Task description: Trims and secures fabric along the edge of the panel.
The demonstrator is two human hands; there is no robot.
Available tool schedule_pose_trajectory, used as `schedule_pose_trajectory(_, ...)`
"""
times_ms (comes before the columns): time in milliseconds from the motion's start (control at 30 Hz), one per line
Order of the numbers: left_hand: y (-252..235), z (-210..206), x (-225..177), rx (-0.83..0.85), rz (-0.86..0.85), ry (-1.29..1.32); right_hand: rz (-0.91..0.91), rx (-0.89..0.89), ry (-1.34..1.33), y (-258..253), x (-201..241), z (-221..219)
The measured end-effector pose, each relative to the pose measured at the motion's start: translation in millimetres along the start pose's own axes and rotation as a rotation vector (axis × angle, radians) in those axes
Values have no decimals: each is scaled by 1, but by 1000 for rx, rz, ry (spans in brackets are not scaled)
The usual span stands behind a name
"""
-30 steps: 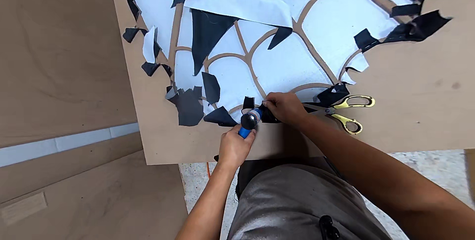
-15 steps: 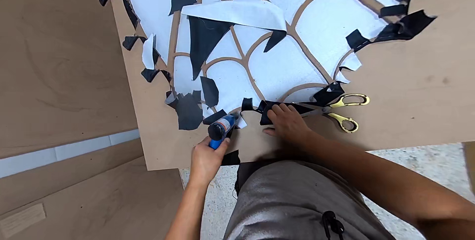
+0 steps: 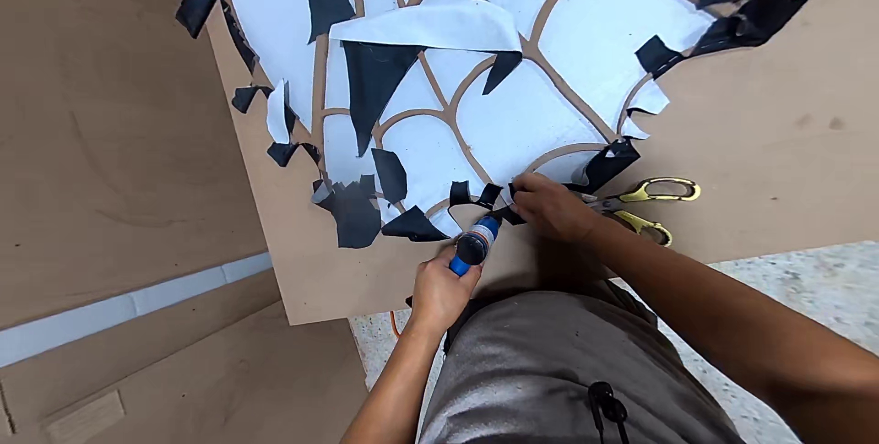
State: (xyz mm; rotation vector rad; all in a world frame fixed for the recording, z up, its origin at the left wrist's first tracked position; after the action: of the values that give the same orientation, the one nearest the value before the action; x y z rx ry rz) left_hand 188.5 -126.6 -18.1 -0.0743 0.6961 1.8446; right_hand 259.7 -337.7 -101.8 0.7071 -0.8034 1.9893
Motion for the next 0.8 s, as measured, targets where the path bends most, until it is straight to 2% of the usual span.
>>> schedule_pose_trajectory(133,-6,-5,-8,3,-1,-40,-34,67,-36,-4,-2,-3)
schedule_pose_trajectory(433,-9,-16,-26,78,-22,-147,-59,61,-17,-2,-8,-6)
schedule_pose_trajectory(533,-9,-4,-25,69,12,-146,-79,63,-16,-2,-7,-7)
schedule_pose_trajectory(667,-9,50,18,-166,161,77,-156,60,-6,-4,-9,-1)
schedule_pose_trajectory(733,-16,82,54,-301,255,58,-171,16,63,-6,2,2)
schedule_pose_trajectory(800,-30,102,97,-384,341,-9,-101,-30,172,-13,24,0)
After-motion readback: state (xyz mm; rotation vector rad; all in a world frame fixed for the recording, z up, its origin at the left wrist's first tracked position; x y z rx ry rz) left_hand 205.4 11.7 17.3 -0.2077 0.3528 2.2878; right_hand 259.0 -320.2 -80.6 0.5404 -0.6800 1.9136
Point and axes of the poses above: each hand's wrist, its own y-axis away from the middle knuckle, its own z-axis out of the back of the hand, x = y × z, the point moved 7 cm from there along -y, towards the middle knuckle, and after that the axes turned 12 degrees about -x, right-handed, at the moved point
